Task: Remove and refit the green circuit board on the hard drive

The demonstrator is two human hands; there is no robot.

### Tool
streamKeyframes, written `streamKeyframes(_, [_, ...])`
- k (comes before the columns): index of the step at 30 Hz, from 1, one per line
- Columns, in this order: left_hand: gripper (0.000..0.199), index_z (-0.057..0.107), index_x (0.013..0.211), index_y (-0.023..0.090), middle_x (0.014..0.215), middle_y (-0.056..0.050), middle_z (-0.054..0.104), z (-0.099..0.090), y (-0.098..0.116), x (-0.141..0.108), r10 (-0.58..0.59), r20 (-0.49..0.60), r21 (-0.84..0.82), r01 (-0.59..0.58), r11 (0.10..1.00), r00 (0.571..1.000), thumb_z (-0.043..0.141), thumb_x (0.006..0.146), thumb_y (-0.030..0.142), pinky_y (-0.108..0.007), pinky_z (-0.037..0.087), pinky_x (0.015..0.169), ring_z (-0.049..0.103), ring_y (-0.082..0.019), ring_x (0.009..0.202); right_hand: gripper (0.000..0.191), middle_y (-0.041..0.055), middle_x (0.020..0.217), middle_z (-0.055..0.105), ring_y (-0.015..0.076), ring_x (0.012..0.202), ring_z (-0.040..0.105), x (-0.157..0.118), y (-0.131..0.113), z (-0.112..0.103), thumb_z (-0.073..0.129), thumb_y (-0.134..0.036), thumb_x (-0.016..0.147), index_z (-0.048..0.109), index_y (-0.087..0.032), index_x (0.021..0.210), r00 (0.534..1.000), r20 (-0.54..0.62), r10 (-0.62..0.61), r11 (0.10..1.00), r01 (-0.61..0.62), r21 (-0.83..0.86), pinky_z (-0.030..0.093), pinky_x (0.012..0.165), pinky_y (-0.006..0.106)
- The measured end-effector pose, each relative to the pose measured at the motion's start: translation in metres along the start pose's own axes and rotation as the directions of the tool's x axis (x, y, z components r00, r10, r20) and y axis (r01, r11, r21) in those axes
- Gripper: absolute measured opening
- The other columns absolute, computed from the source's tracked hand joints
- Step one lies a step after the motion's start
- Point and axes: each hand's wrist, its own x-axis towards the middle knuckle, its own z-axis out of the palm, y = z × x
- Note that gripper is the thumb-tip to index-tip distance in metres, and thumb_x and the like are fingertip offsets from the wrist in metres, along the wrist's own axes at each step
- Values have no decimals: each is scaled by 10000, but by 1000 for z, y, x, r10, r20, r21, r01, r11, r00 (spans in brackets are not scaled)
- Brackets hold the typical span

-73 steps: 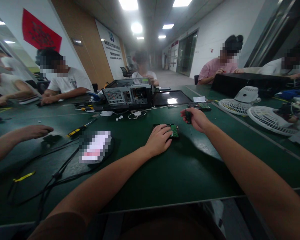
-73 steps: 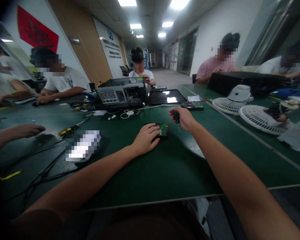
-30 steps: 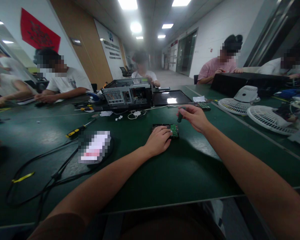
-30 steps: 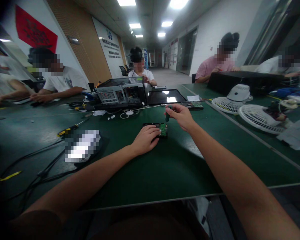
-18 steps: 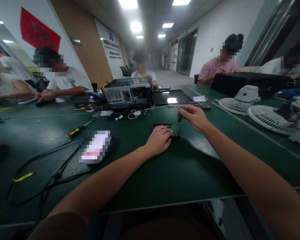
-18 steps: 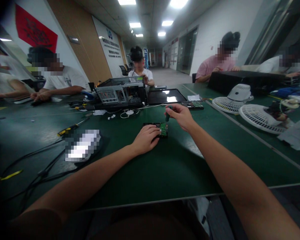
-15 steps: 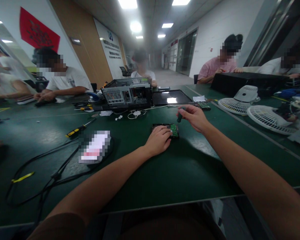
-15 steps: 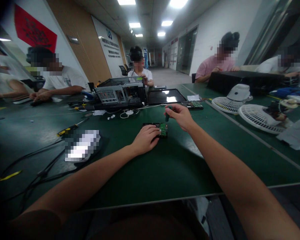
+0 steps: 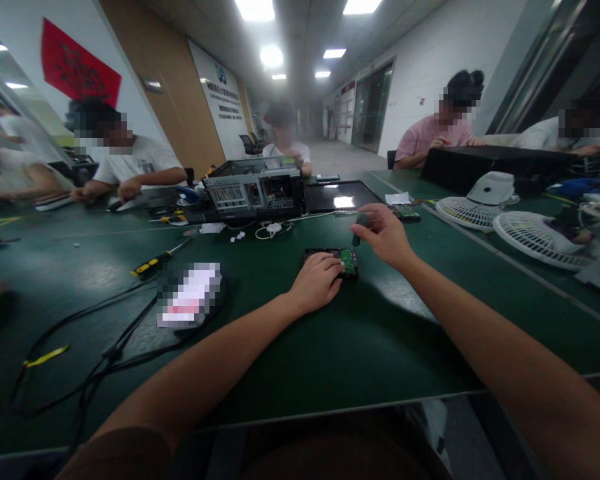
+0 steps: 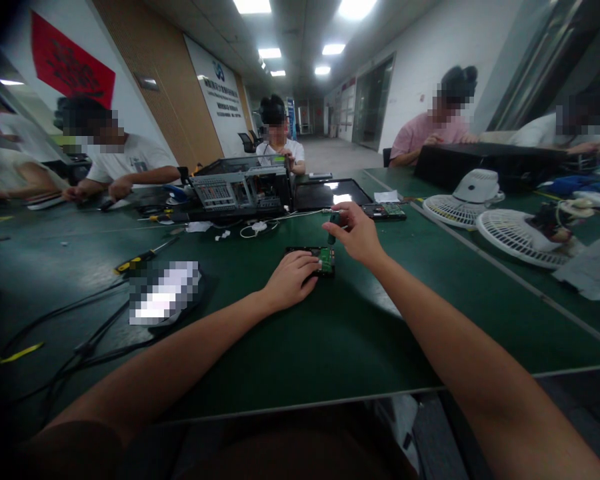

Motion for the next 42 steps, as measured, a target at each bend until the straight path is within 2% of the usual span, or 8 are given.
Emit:
streamKeyframes(5, [325,685,1273,164,1312,-123,694,1,0,0,4,3,0,-4,1000,1000,623,965,246,-539,427,1173,544,-313,1328,352,33,960,689,194,759,657,-5,-4,-1,755,-454,877,665,-276,1167,997,4,-77,974,76,-215,559,685,363])
streamKeyframes(10, [324,685,1274,172,1309,-121,696,1,-1,0,5,12,3,-5,1000,1000,621,967,252,-539,427,1172,539,-313,1338,441,67,1176,703,233,864,698,-7,-5,-1,657,-344,904,616,-297,1340,994,64,-94,961,107,-255,597,723,390])
streamKeyframes(14, [325,683,1279,174,1309,-123,695,0,-1,0,3,13,1,-3,1000,1000,616,970,249,-538,426,1174,546,-307,1332,486,86,1177,700,233,842,692,-8,-2,1,667,-348,896,596,-285,1373,992,50,-112,942,122,-312,601,722,399])
streamKeyframes(21, [317,688,1267,184,1311,-122,694,0,-1,0,4,10,1,-5,1000,1000,625,963,246,-548,434,1164,553,-309,1320,537,68,1070,682,198,744,673,-7,3,0,732,-447,871,539,-283,1344,995,8,-95,948,92,-305,574,667,364])
streamKeyframes(30, [315,689,1267,192,1307,-118,696,-1,0,0,-2,9,-7,2,1000,1000,624,963,242,-547,432,1168,554,-305,1317,583,66,1062,677,193,716,675,-8,1,0,771,-483,843,490,-279,1312,996,-11,-93,948,85,-307,556,628,354])
streamKeyframes(37, [322,686,1272,190,1310,-114,695,-1,0,0,1,7,-7,-1,1000,1000,626,960,241,-540,435,1164,557,-305,1312,493,54,990,673,207,738,667,-7,1,0,781,-422,840,526,-272,1234,992,7,-125,950,122,-288,567,690,392])
streamKeyframes(42, [317,689,1269,170,1305,-124,696,-1,0,0,5,4,1,-5,1000,1000,616,969,243,-526,435,1166,560,-302,1303,471,72,1072,684,219,791,689,-8,-3,0,775,-441,841,541,-267,1211,995,5,-103,964,101,-248,591,748,410])
